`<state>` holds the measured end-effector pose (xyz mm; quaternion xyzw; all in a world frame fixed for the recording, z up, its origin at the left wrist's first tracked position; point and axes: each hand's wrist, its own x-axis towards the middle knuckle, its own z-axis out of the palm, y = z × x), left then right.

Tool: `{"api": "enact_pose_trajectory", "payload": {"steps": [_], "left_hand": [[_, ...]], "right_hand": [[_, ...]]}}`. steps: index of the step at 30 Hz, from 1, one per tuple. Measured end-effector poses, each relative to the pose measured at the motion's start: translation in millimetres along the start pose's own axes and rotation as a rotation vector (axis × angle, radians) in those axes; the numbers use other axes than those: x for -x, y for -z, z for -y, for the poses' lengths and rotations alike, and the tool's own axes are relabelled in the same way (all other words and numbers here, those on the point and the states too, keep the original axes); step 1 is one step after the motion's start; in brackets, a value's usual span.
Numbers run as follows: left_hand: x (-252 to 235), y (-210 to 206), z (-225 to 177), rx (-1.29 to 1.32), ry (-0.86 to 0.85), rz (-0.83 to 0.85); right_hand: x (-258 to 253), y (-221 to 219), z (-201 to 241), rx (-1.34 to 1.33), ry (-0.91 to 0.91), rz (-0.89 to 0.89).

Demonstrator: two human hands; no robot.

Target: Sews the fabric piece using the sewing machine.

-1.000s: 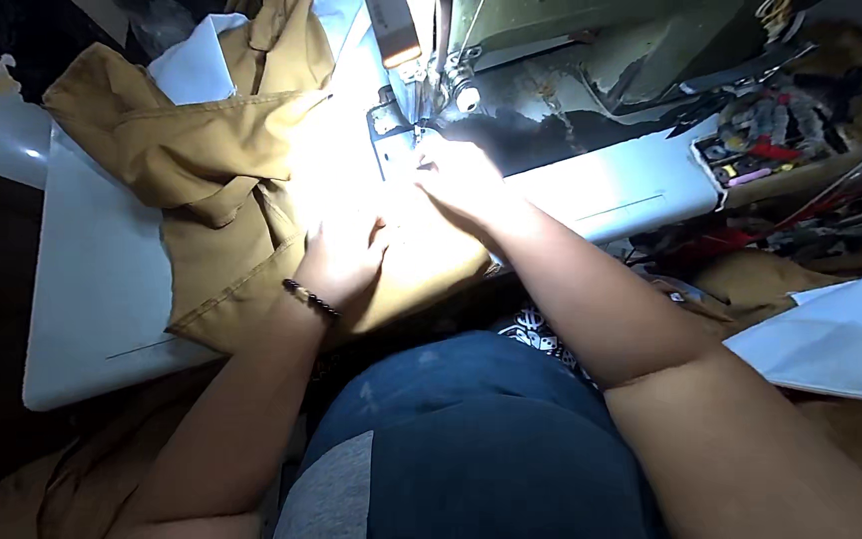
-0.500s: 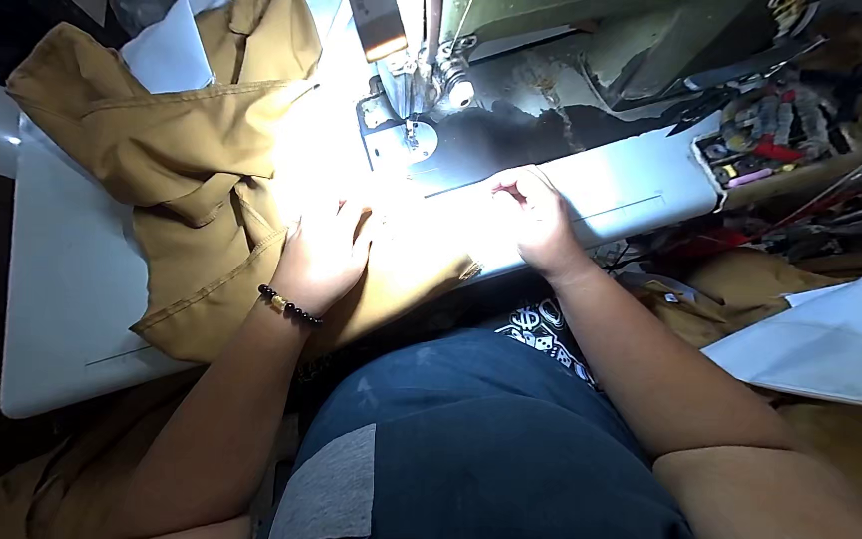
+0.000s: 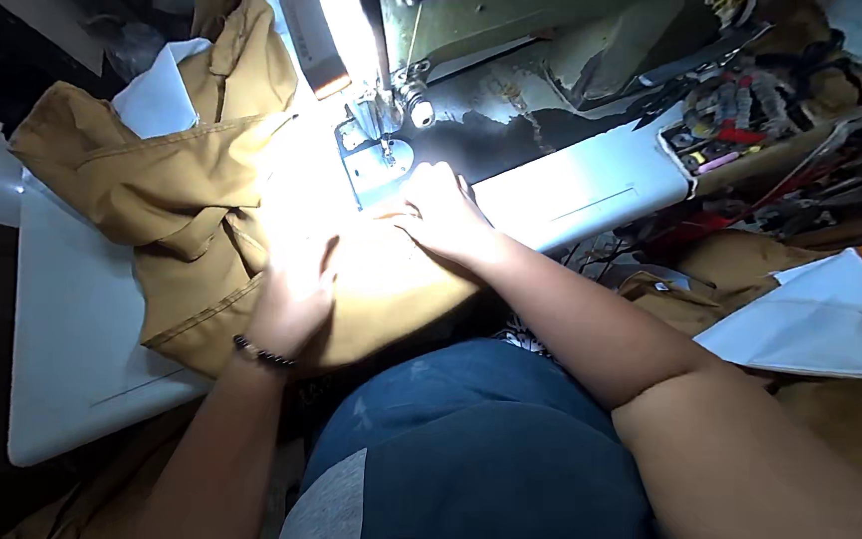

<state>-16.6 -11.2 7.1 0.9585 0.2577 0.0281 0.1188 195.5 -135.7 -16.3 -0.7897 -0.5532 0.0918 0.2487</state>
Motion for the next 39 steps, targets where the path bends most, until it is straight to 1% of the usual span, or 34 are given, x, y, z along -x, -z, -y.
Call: {"api": "enact_pose_trajectory", "payload": {"steps": [2,4,6,8,9,11,13,14,15,16,17,18,19,20,21,22,23,24,25,26,27,28,30,32,33,35,37,39], "left_hand": [[10,14,28,0.016,0.130,0.030],[19,28,48,0.072,0.183,0.071],[21,39,54,0.078,0.163,0.132],[12,50,47,0.069,0.137,0.171],[7,56,42,0.092,0.141,0.156],[-2,69,38,0.150,0.099,0.019],[-14,86,48,0.169,-0.091,-0.228],[-24,93,63,0.181,-0.224,-0.337],[-37,97,82,0.216,-0.352,-0.427],[-48,99,101,0.236,-0.399,-0.485],[-56,101,119,0.236,-0.349,-0.494],[-57,101,130,0.216,-0.198,-0.466],[-55,101,131,0.179,0.009,-0.400],[-50,101,121,0.136,0.194,-0.329],[-45,100,104,0.091,0.305,-0.305],[-38,95,85,0.037,0.323,-0.308],[-28,84,66,-0.004,0.260,-0.320],[-16,70,46,-0.022,0.167,-0.317],[-6,52,30,0.000,0.058,-0.282],[1,33,20,0.063,-0.055,-0.232],[6,15,15,0.125,-0.113,-0.168],[11,0,11,0.157,-0.126,-0.104],[14,-16,8,0.144,-0.106,-0.044],[15,-17,6,0.139,-0.100,-0.022],[17,-15,3,0.150,-0.093,-0.007],[21,-12,-6,0.161,-0.079,-0.014],[24,-16,-19,0.215,-0.086,-0.085],[28,-21,-32,0.304,-0.065,-0.077]], "right_hand": [[18,10,-11,-0.122,0.092,-0.054],[39,26,-21,-0.340,0.120,-0.097],[54,42,-30,-0.462,0.057,-0.098],[60,63,-38,-0.467,0.019,-0.092],[62,75,-40,-0.439,0.025,-0.134],[67,104,-31,-0.325,0.105,-0.297],[73,124,-9,-0.238,0.271,-0.493],[74,125,5,-0.232,0.380,-0.559],[72,116,20,-0.241,0.480,-0.576],[69,97,35,-0.244,0.553,-0.548],[65,69,48,-0.227,0.599,-0.476],[60,36,57,-0.173,0.621,-0.363],[57,2,62,-0.112,0.626,-0.190],[55,-27,63,-0.073,0.628,0.010],[54,-48,66,-0.056,0.651,0.145],[55,-59,71,-0.070,0.688,0.213],[57,-63,75,-0.118,0.728,0.210],[58,-61,76,-0.188,0.752,0.168],[55,-55,73,-0.261,0.755,0.088],[49,-46,66,-0.323,0.737,0.004],[42,-34,57,-0.345,0.673,-0.047],[38,-21,44,-0.320,0.577,-0.059],[34,-1,20,-0.250,0.355,0.002],[38,6,1,-0.199,0.256,0.095],[43,6,-4,-0.193,0.241,0.124],[54,5,-1,-0.192,0.226,0.123],[58,-1,2,-0.192,0.267,0.046],[57,-8,3,-0.169,0.335,-0.007]]}}
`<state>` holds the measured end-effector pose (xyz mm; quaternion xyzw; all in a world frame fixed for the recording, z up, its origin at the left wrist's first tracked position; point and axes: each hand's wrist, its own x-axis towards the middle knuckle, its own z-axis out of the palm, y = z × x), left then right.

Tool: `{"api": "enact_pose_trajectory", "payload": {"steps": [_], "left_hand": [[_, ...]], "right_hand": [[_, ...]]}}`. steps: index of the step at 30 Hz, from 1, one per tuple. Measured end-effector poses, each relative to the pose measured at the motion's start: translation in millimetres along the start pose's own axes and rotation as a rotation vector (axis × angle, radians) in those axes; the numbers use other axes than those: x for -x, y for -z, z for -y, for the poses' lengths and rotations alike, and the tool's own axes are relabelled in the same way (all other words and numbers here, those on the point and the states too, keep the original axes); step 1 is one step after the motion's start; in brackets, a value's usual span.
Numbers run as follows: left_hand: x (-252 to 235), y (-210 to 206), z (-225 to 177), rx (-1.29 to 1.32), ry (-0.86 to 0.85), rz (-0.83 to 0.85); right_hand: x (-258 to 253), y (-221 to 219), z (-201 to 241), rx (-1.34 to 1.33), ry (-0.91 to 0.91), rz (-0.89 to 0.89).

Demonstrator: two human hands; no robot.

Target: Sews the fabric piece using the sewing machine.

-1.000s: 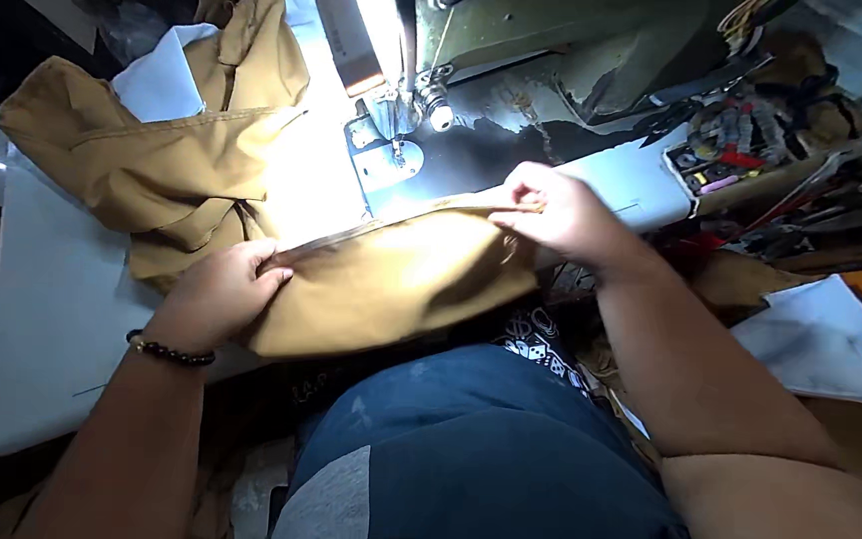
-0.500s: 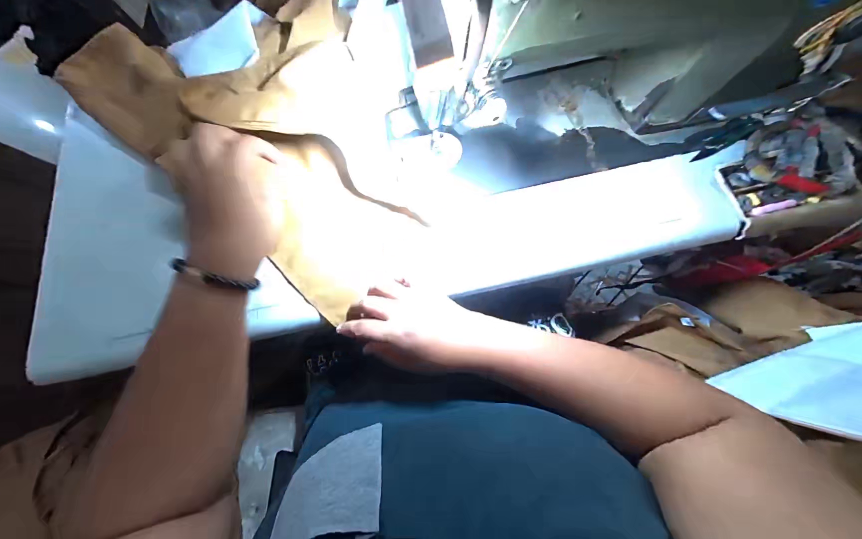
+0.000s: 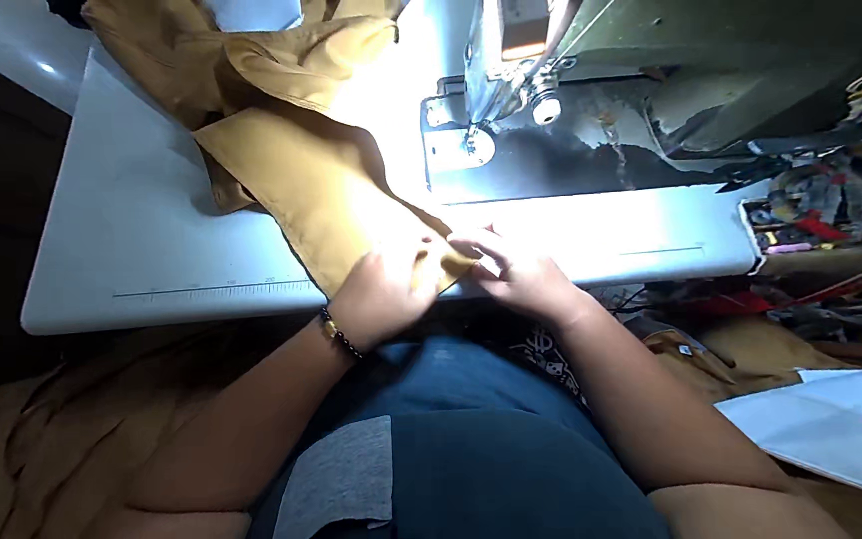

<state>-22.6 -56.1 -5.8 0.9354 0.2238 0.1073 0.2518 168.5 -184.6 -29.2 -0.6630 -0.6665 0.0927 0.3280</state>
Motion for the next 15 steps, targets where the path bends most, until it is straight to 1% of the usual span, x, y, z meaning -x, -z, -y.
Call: {"api": "enact_pose_trajectory", "payload": {"steps": [2,5,7,9,10,11,13,14,15], "left_hand": [[2,-9,-8,-0.009,0.056,0.027],[3,-14,-17,-0.132,0.107,-0.002],[2,-7,-22,-0.183,0.198,0.073],[4,9,-19,-0.223,0.312,0.155],[7,19,-15,-0.226,0.348,0.150],[12,30,-9,-0.228,0.364,0.103],[22,42,7,-0.178,0.345,-0.103],[26,42,16,-0.100,0.318,-0.233],[28,39,24,0.056,0.287,-0.377]], "right_hand": [[-4,-7,2,0.046,0.053,-0.030],[-15,-16,13,0.123,0.039,-0.078],[-25,-18,18,0.163,0.007,-0.101],[-32,-13,10,0.224,0.029,-0.201],[-34,-6,6,0.237,0.027,-0.241],[-34,1,3,0.253,0.019,-0.258],[-27,-1,2,0.257,0.038,-0.264],[-22,-9,4,0.260,0.076,-0.267],[-18,-16,9,0.222,0.081,-0.249]]}}
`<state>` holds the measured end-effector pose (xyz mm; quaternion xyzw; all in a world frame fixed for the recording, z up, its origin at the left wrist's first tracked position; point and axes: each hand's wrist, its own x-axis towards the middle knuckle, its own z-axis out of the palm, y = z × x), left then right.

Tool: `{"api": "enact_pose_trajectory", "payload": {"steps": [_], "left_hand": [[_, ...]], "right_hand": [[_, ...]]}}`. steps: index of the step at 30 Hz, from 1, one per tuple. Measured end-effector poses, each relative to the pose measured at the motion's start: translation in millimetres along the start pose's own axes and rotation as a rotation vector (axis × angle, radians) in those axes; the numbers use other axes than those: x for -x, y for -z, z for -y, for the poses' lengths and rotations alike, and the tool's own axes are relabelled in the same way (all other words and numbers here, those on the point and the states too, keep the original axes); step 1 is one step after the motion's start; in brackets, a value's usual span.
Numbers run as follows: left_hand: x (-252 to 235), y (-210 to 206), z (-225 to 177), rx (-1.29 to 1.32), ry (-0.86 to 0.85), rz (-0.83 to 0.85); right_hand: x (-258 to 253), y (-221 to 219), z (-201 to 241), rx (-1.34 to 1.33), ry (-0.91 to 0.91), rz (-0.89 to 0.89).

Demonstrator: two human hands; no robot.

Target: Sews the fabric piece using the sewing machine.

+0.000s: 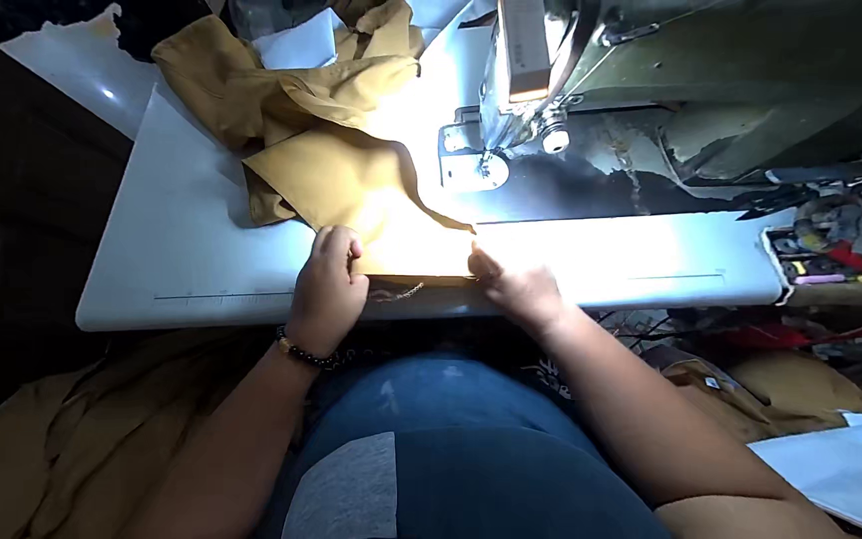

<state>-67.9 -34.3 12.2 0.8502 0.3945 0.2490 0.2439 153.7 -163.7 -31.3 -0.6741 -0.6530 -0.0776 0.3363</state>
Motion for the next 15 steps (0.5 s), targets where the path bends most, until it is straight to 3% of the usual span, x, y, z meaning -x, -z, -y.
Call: {"api": "enact_pose_trajectory", "payload": {"steps": [2,4,5,7,9,11,13,15], "left_hand": [[-3,-10,6,0.606,0.156,-0.116],[-6,-14,1,1.142,0.361,-0.088],[-5,-14,3,1.212,0.397,-0.019],[-4,-18,19,1.091,0.274,0.189],[-7,-20,27,1.007,0.224,0.296],[-11,-16,28,1.129,0.321,0.274],[-14,-8,28,1.138,0.396,0.183],[-20,-2,31,0.810,0.213,0.125]], "right_hand": [[1,-6,8,-0.156,-0.100,0.031],[-4,-11,8,-0.494,-0.374,-0.026],[-9,-12,8,-0.765,-0.545,-0.074],[-23,-2,14,-1.408,-0.935,-0.123],[-25,4,22,-1.773,-1.028,-0.057],[-17,-2,21,-1.776,-0.882,0.143],[-12,-1,13,-1.534,-0.789,0.384],[-21,9,12,-1.181,-0.705,0.610]]}}
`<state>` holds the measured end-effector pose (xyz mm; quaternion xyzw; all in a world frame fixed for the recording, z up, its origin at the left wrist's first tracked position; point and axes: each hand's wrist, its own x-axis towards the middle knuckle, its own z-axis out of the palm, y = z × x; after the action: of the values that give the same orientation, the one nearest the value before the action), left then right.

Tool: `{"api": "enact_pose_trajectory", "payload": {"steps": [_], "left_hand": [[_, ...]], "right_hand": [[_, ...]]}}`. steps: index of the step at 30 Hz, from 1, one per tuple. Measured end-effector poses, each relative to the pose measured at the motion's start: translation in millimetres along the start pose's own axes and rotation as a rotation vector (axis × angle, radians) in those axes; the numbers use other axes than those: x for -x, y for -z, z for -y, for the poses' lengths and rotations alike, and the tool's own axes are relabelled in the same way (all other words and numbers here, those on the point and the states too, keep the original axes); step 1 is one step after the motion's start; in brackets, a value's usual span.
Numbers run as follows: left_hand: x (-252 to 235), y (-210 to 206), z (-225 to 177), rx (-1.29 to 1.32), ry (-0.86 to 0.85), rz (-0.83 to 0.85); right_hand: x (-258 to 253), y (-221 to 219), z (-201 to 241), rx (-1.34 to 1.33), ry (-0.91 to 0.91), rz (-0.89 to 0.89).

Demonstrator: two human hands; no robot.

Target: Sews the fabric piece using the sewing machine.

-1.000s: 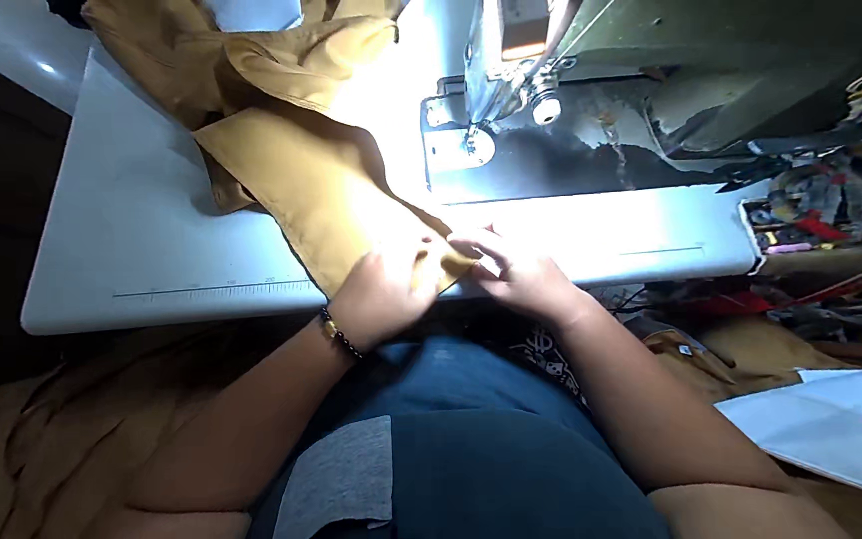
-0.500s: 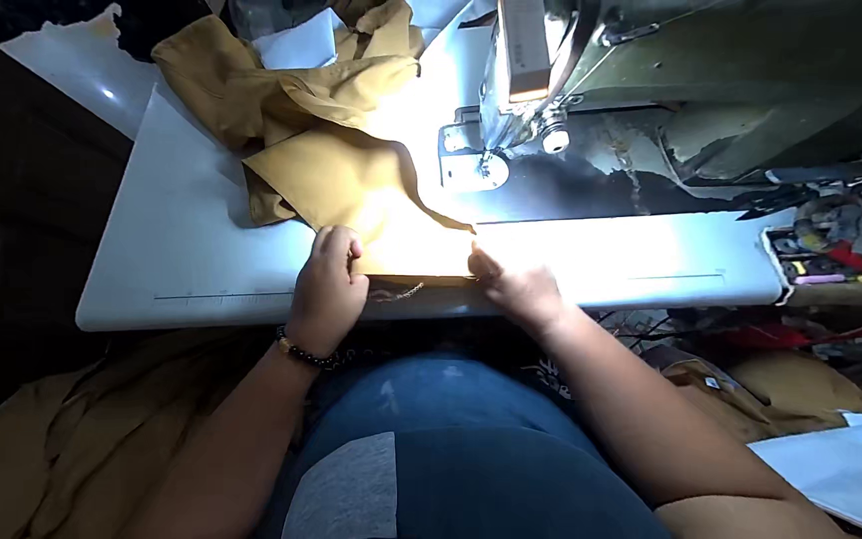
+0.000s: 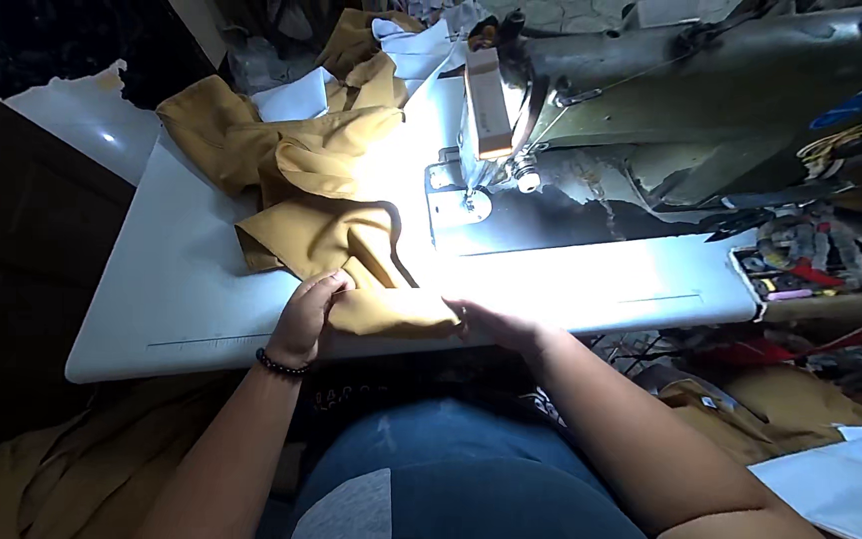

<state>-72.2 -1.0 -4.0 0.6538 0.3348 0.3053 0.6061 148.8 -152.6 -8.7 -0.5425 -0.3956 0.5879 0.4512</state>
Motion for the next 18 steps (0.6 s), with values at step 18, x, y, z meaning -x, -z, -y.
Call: {"api": "enact_pose_trajectory", "payload": {"steps": [18], "left_hand": [[-38,16,-48,-0.522,-0.045,0.957]], "right_hand": [[-13,33,34,0.530,0.041,0.273]]}}
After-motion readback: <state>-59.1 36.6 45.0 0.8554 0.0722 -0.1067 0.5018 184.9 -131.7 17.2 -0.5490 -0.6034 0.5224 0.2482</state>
